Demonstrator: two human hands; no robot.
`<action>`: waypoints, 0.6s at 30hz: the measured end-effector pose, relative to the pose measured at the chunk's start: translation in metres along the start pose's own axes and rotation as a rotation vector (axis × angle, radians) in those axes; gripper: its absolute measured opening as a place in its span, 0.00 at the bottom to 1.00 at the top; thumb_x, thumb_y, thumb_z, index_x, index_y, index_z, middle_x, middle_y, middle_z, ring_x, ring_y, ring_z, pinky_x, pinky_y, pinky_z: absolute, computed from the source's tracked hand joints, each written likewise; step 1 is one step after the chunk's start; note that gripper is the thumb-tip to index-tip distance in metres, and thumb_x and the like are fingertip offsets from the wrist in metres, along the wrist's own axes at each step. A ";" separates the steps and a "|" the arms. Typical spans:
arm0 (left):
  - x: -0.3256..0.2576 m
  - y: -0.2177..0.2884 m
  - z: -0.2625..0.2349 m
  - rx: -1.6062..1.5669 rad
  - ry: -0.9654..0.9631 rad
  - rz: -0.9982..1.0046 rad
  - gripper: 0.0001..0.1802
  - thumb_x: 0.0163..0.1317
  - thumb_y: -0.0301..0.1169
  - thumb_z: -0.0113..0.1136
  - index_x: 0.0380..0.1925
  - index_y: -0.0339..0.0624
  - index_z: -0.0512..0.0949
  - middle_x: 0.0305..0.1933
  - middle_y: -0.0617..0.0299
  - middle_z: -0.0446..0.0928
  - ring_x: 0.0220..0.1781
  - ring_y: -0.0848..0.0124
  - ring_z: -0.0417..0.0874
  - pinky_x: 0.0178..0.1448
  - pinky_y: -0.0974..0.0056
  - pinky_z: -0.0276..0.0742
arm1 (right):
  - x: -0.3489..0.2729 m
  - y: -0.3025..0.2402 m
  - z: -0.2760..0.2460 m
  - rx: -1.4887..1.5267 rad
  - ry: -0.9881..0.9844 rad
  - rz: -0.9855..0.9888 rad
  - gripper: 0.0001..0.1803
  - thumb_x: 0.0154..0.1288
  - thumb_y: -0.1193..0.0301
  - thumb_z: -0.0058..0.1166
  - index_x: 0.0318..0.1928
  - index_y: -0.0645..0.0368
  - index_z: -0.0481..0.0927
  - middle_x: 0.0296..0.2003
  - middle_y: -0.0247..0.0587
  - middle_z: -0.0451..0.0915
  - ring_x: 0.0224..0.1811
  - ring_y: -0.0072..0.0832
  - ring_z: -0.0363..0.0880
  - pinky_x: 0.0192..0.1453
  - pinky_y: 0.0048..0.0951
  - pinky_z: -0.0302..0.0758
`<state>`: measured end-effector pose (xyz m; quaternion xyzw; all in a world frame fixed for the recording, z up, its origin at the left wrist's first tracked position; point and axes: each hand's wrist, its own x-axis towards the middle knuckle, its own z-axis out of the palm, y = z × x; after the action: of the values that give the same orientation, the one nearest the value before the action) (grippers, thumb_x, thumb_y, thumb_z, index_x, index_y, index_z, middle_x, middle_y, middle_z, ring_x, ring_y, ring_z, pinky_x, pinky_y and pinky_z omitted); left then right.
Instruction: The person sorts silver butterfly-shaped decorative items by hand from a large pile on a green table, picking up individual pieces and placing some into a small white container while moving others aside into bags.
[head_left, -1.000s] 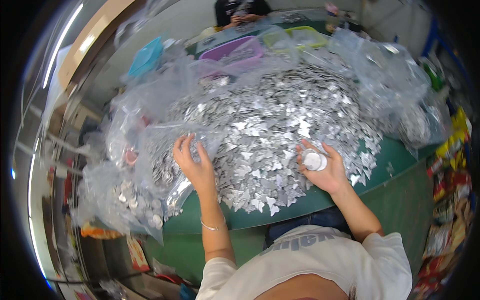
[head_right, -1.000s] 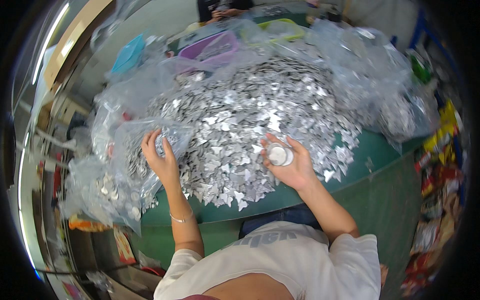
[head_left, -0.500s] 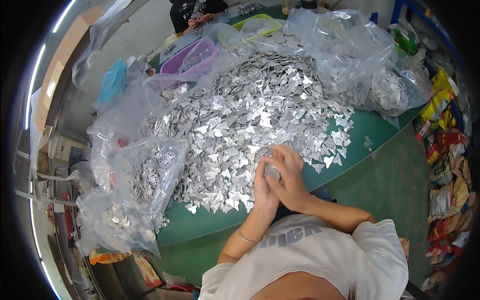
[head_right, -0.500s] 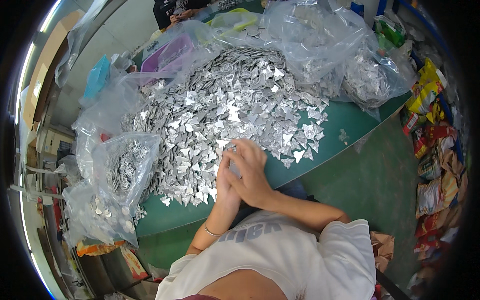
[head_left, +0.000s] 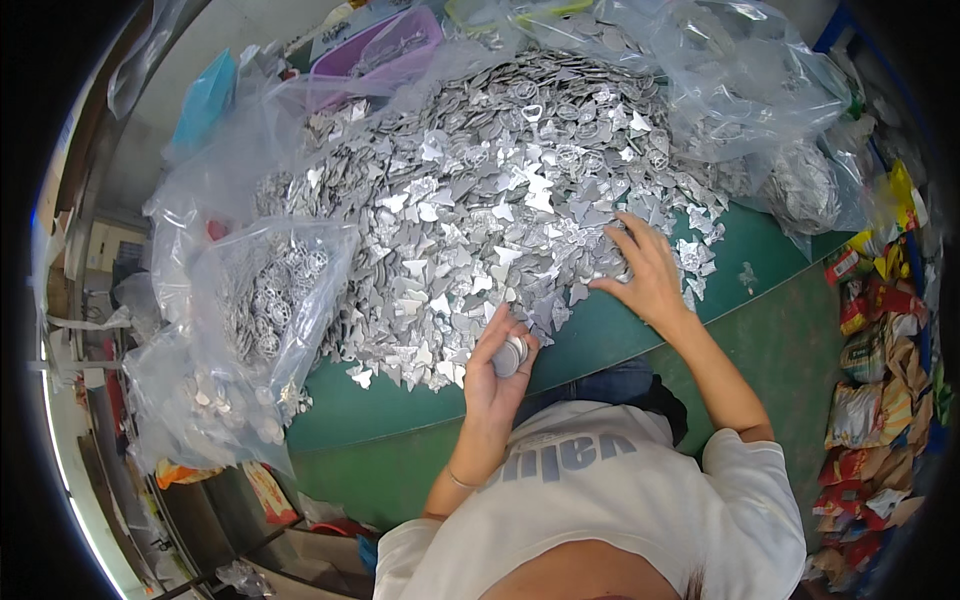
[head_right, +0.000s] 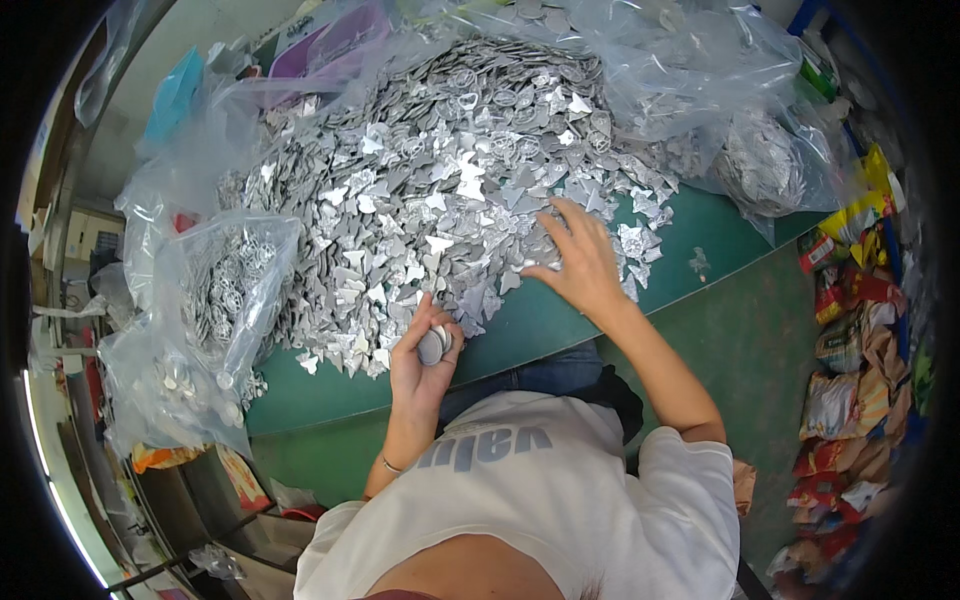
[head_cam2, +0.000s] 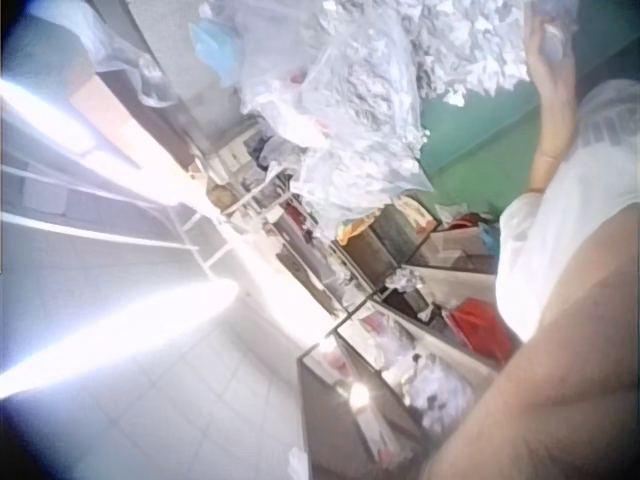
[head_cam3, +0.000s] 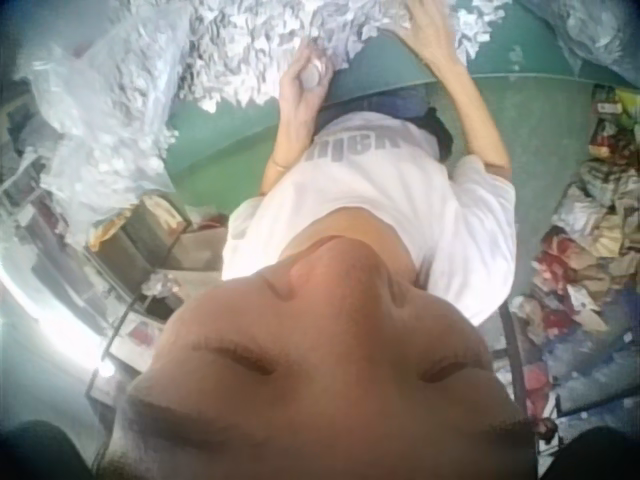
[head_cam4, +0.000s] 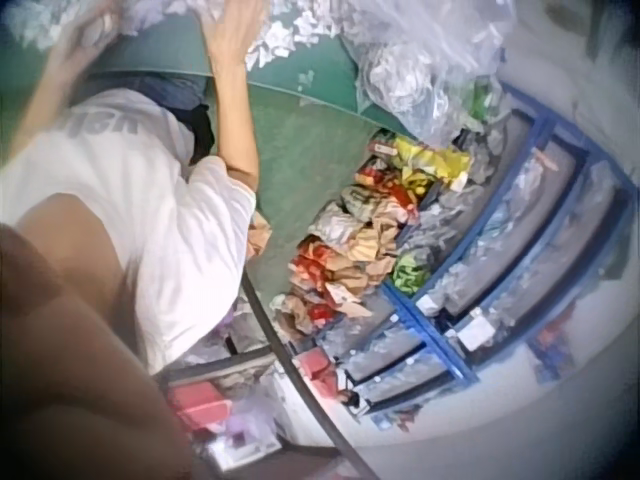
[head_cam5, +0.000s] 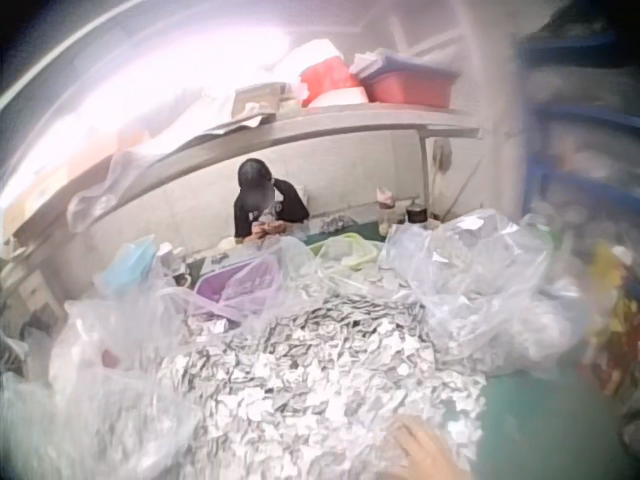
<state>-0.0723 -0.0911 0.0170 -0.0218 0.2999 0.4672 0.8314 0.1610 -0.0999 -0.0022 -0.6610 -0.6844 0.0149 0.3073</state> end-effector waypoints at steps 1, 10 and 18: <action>0.001 0.001 -0.006 -0.050 -0.064 -0.019 0.20 0.61 0.24 0.49 0.53 0.35 0.62 0.30 0.64 0.65 0.34 0.72 0.69 0.44 0.62 0.72 | 0.001 0.006 -0.001 0.004 -0.013 0.003 0.37 0.37 0.58 0.69 0.51 0.58 0.72 0.55 0.49 0.65 0.58 0.46 0.64 0.58 0.43 0.61; -0.017 0.015 -0.023 -0.035 -0.195 -0.022 0.09 0.63 0.29 0.47 0.43 0.43 0.69 0.20 0.69 0.57 0.24 0.76 0.62 0.49 0.60 0.70 | 0.018 0.015 -0.008 0.045 0.028 -0.063 0.35 0.38 0.60 0.67 0.49 0.60 0.73 0.50 0.44 0.71 0.52 0.44 0.69 0.55 0.40 0.64; -0.035 0.031 -0.040 -0.150 -0.182 -0.115 0.06 0.64 0.27 0.44 0.39 0.44 0.70 0.19 0.69 0.57 0.22 0.78 0.59 0.36 0.67 0.65 | 0.025 -0.024 -0.011 -0.093 -0.318 -0.309 0.45 0.40 0.57 0.67 0.61 0.55 0.63 0.62 0.46 0.59 0.66 0.48 0.53 0.65 0.46 0.57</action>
<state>-0.1290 -0.1130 0.0101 -0.0585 0.1859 0.4399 0.8766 0.1460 -0.0838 0.0267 -0.5512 -0.8173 0.0400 0.1633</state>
